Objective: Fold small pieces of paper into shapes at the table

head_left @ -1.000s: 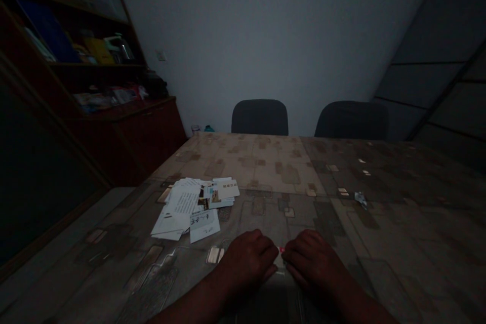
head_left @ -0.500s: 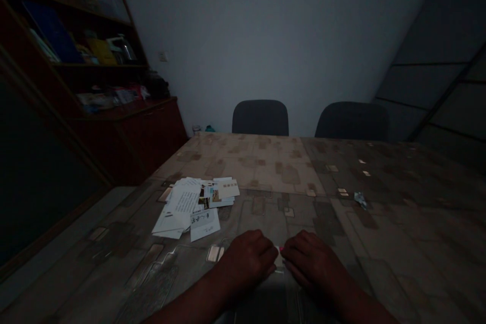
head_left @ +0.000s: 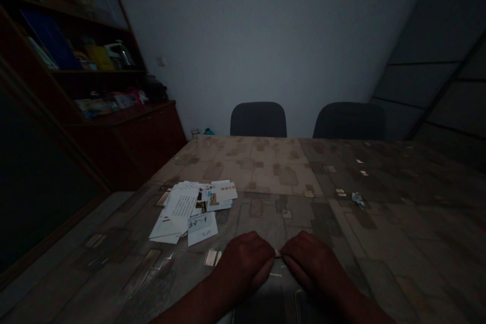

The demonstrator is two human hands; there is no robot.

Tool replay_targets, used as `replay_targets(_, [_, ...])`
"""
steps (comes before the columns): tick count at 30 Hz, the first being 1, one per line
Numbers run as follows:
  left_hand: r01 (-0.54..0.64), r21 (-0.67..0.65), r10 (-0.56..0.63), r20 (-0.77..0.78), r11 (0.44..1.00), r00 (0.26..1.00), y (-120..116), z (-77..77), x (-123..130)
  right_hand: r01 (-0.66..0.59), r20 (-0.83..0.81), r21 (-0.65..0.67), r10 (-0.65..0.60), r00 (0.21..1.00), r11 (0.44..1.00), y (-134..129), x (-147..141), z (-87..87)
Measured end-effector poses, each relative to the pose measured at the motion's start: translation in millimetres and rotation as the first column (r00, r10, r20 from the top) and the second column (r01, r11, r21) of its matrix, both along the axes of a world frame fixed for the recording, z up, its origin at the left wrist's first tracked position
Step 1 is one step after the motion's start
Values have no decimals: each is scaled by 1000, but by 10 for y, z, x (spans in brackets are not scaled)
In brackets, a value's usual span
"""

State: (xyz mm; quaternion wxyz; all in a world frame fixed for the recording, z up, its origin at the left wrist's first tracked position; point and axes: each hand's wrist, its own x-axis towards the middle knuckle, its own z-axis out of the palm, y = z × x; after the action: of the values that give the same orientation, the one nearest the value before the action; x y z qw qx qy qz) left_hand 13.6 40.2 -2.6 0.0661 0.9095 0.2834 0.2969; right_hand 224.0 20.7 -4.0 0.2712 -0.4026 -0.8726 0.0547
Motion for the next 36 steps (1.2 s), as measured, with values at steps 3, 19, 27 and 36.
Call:
replay_targets(3, [-27,-188,62,182,982,981,-48,53,36,43,-166,-170,-72,983,984,-26,-46,59])
replay_targets(19, [-145,-585,367,280,798,887,-78,223,-10,237,-330,-438,-400,855,867,-11,-11,298])
replay_targets(27, [-75,-442,233,315,894,920,-111,184,70,73,-295,-254,-149,944,965,-61,-227,207])
replay_targets(36, [-251,-646,454,167,721,875,32,241,-128,91,-346,-569,-338,875,817,-31,-43,328])
